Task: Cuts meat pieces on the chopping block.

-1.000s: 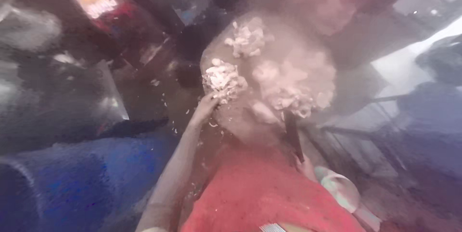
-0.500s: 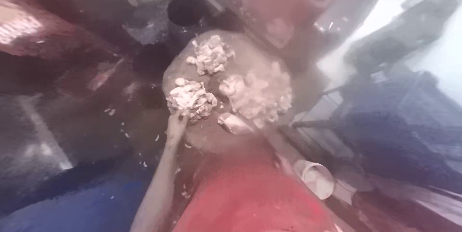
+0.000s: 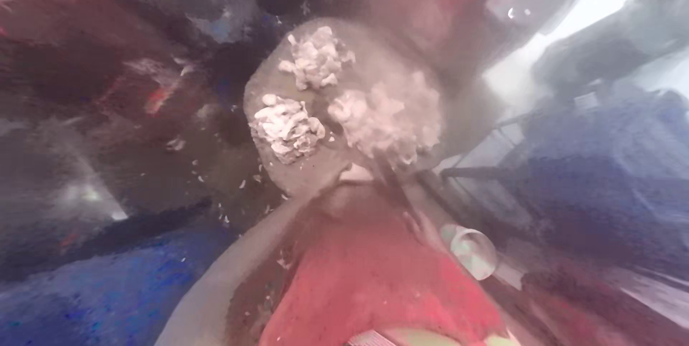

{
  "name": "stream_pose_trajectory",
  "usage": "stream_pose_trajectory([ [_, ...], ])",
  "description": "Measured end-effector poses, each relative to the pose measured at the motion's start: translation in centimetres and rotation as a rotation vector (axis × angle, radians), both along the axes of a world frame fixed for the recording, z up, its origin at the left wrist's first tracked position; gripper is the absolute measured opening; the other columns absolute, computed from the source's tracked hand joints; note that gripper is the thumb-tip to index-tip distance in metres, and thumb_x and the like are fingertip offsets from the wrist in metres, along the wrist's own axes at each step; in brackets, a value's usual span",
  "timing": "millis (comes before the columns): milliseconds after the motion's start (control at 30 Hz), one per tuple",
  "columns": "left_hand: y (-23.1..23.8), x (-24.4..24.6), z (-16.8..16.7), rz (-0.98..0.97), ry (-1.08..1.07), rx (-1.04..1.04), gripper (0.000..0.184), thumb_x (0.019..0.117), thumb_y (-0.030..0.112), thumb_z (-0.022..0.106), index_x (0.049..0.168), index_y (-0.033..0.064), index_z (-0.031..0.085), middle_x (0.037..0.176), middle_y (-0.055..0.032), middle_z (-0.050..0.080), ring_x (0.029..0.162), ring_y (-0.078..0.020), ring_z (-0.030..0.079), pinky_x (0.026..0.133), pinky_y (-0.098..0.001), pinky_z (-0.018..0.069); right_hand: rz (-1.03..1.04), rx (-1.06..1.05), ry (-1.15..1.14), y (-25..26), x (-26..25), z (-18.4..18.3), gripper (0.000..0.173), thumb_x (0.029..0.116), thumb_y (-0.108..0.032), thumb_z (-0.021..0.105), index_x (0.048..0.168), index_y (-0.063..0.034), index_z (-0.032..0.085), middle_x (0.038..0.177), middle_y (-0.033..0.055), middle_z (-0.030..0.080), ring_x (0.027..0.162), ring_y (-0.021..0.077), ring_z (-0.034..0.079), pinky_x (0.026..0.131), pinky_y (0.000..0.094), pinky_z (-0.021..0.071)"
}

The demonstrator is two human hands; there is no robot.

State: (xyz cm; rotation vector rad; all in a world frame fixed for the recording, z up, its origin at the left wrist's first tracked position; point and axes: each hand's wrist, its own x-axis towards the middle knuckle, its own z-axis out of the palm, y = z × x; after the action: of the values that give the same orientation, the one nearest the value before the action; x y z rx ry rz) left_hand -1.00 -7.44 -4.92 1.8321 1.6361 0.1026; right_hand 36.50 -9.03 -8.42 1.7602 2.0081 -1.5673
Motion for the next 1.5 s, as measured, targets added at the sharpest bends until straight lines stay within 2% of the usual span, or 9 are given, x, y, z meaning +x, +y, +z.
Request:
stream_pose_trajectory([
  [233,-6.9,0.7,0.2,0.681,-0.217,-0.113,0.057,0.0888,0.027,0.079,0.139,0.0124,0.056,0.127,-0.0152,0.067,0.113,-0.0281,0.067,0.1,-0.0498,0.0538,0.006,0.016,0.012,-0.8,-0.6,2.2,0.049,0.1085,-0.047,0.042,0.138,-0.009,0.055,0.095,0.0132,0.07,0.082,0.0241,0.069,0.078,0.0481,0.0593],
  [533,-10.7,2.0,-4.1,0.691,-0.03,0.02,0.046,0.0896,0.027,0.075,0.132,0.0137,0.063,0.13,-0.0165,0.065,0.119,-0.0346,0.064,0.101,-0.0554,0.0519,0.287,0.107,0.465,3.0,-13.3,12.0,0.061,0.1083,-0.052,0.032,0.135,-0.002,0.056,0.093,0.0058,0.064,0.08,0.0113,0.063,0.077,0.0323,0.0572],
  [700,-10.6,2.1,-4.1,0.673,0.033,-0.024,0.054,0.0915,0.033,0.074,0.139,0.0128,0.06,0.137,-0.0193,0.061,0.122,-0.0371,0.062,0.102,-0.0553,0.0517,0.54,0.019,-0.055,3.6,-14.0,5.1,0.059,0.1104,-0.05,0.029,0.139,-0.0049,0.056,0.12,0.0205,0.068,0.112,0.0326,0.067,0.1,0.0539,0.0517],
  [800,-11.2,1.6,-4.1,0.718,-0.023,-0.034,0.052,0.0906,0.032,0.074,0.136,0.0108,0.06,0.133,-0.018,0.063,0.119,-0.0356,0.064,0.1,-0.0558,0.053,0.572,0.02,-0.134,3.9,-14.2,6.5,0.057,0.1103,-0.048,0.03,0.14,-0.0074,0.056,0.122,0.0198,0.067,0.115,0.0328,0.066,0.102,0.0545,0.05],
  [1033,-13.5,-0.4,-3.2,0.871,-0.007,-0.123,0.059,0.0865,0.045,0.076,0.133,0.0096,0.064,0.139,-0.0182,0.059,0.119,-0.0331,0.064,0.1,-0.054,0.0535,0.501,-0.118,0.023,2.3,-12.7,4.9,0.059,0.1097,-0.05,0.031,0.139,-0.0059,0.056,0.119,0.0169,0.068,0.109,0.0268,0.067,0.098,0.0491,0.0535],
  [1133,-11.7,-1.4,-2.5,0.876,-0.125,-0.232,0.054,0.091,0.044,0.072,0.131,0.0086,0.063,0.116,-0.0168,0.071,0.104,-0.0324,0.07,0.093,-0.0575,0.055,0.339,-0.23,0.118,3.5,-10.2,2.0,0.054,0.1112,-0.048,0.027,0.118,-0.0083,0.063,0.085,0.006,0.061,0.071,0.0154,0.06,0.067,0.0363,0.0539],
  [1267,-10.0,-0.1,-4.1,1.055,-0.545,-0.26,0.049,0.0981,0.037,0.066,0.135,0.0058,0.059,0.109,-0.0151,0.071,0.087,-0.0224,0.071,0.079,-0.0439,0.0604,0.164,-0.079,0.011,2.4,-9.5,3.3,0.051,0.1118,-0.041,0.032,0.135,-0.0034,0.057,0.103,0.0141,0.068,0.092,0.0211,0.068,0.087,0.0421,0.0572],
  [1400,-9.3,2.4,-5.3,1.221,-0.757,-0.161,0.046,0.1006,0.032,0.064,0.137,0.0039,0.057,0.111,-0.0155,0.071,0.085,-0.0228,0.074,0.074,-0.0419,0.0641,0.177,-0.145,0.237,2.2,-11.9,5.4,0.046,0.1125,-0.038,0.031,0.126,-0.0036,0.058,0.084,0.0051,0.06,0.067,0.0127,0.059,0.063,0.0326,0.0552],
  [1500,-9.4,2.8,-5.3,1.24,-0.797,-0.168,0.047,0.1025,0.026,0.061,0.142,0.0033,0.05,0.111,-0.0157,0.071,0.084,-0.023,0.074,0.074,-0.0412,0.0642,0.285,-0.26,0.22,2.6,-14.4,4.9,0.048,0.1123,-0.042,0.029,0.125,-0.0058,0.058,0.084,0.0045,0.059,0.068,0.0136,0.058,0.064,0.0336,0.0545],
])
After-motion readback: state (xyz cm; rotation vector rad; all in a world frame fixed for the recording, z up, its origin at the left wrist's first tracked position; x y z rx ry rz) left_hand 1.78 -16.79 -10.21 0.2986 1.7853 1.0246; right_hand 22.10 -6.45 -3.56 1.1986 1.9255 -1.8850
